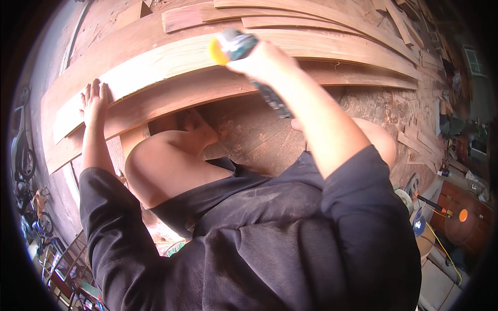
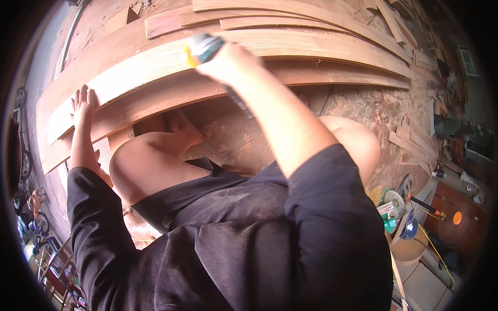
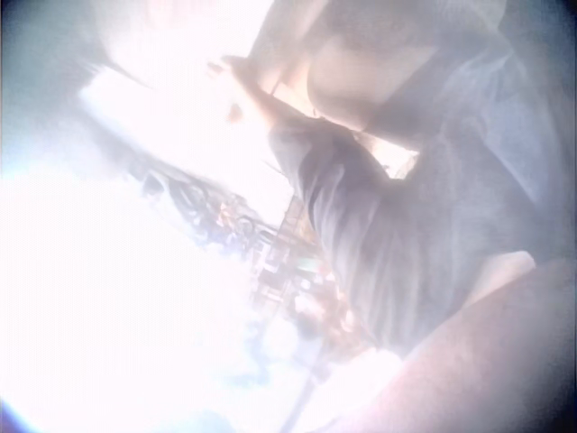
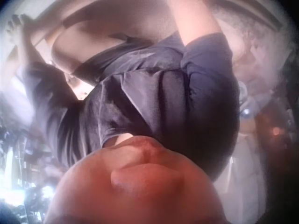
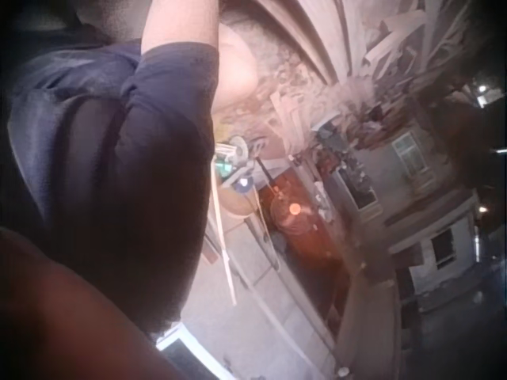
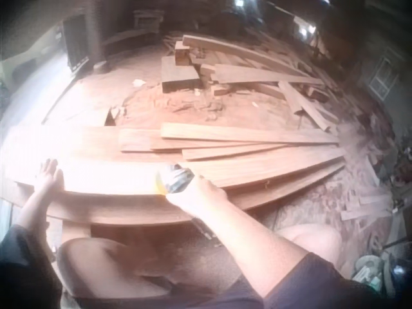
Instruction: The person sits on the floor and uses an electric sander to smooth the surface of a long wooden plank. They hold the plank steady with one hand while operating the sander with the other, moving it back and forth along the wood.
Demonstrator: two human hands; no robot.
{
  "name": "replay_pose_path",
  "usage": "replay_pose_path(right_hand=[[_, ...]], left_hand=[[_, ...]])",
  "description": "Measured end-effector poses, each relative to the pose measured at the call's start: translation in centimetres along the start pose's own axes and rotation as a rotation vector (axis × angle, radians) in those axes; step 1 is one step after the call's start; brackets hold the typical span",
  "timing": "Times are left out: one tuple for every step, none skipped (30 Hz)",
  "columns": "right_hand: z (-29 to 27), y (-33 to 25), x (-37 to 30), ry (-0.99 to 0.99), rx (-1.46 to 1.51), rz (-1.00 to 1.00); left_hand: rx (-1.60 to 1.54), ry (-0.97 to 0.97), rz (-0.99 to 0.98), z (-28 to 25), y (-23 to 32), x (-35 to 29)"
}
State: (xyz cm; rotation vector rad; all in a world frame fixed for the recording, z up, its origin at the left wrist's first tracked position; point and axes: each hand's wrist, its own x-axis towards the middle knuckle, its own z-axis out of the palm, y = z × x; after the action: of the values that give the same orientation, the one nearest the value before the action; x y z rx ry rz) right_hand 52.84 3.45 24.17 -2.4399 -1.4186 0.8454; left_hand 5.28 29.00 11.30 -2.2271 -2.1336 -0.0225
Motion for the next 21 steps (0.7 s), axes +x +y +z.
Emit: replay_pose_path(right_hand=[[-0.8,4.0,1.0,0.029,0.074,0.009],[-1.9,7.9,1.7,0.056,0.146,0.016],[-3.4,9.7,1.4,0.078,0.192,0.115],[-5.0,11.4,1.0,0.103,0.233,0.218],[-6.4,14.2,1.1,0.138,0.214,0.262],[-7.3,16.7,1.8,0.170,0.199,0.302],[-7.9,17.9,2.0,0.195,0.223,0.348],[-8.2,18.9,2.3,0.221,0.245,0.394],[-8.3,19.4,2.4,0.234,0.239,0.405],[-8.1,18.5,2.4,0.232,0.229,0.350],[-7.3,17.4,2.7,0.231,0.219,0.295],[-6.2,15.4,3.1,0.224,0.215,0.235],[-5.4,12.7,3.0,0.169,0.219,0.182],[-4.5,9.9,2.8,0.122,0.220,0.137],[-3.2,7.8,3.0,0.103,0.217,0.118],[-1.8,5.6,3.3,0.060,0.270,0.075],[-1.1,3.0,3.1,0.021,0.226,0.062],[-0.8,0.8,2.6,-0.014,0.179,0.058],[0.2,-1.2,2.6,0.020,0.081,0.027],[0.7,-2.4,2.4,0.056,-0.017,0.003],[0.7,-2.8,1.8,0.015,-0.035,-0.014]], left_hand=[[0.000,0.002,0.004,0.1,0.4,0.2],[0.003,-0.005,0.012,0.2,0.8,0.3],[0.021,-0.008,0.002,-0.2,0.3,0.0],[0.032,-0.012,-0.005,-0.3,0.0,-0.2],[0.028,0.011,0.012,0.5,-0.2,0.2],[0.030,0.035,0.026,1.4,-1.1,1.0],[0.033,0.059,0.041,1.5,-1.1,1.1],[0.045,0.046,0.028,1.8,-1.1,1.0],[0.051,0.031,0.021,1.6,0.0,0.7],[0.066,0.022,0.007,1.2,0.3,0.4],[0.063,0.028,0.012,1.2,0.2,0.5],[0.069,0.036,0.012,1.2,-0.6,0.7],[0.074,0.042,0.018,1.2,-1.1,0.8],[0.073,0.031,0.009,1.2,-0.9,0.7],[0.068,0.024,0.009,0.9,-0.4,0.7],[0.061,0.017,0.007,0.8,0.3,0.8],[0.063,0.040,-0.003,1.3,-0.5,1.1],[0.059,0.034,-0.001,1.7,-0.5,1.4],[0.062,0.032,-0.002,1.7,-0.8,1.6],[0.063,0.028,0.003,1.8,-0.8,1.7],[0.038,0.016,0.013,1.8,-0.9,1.7]])
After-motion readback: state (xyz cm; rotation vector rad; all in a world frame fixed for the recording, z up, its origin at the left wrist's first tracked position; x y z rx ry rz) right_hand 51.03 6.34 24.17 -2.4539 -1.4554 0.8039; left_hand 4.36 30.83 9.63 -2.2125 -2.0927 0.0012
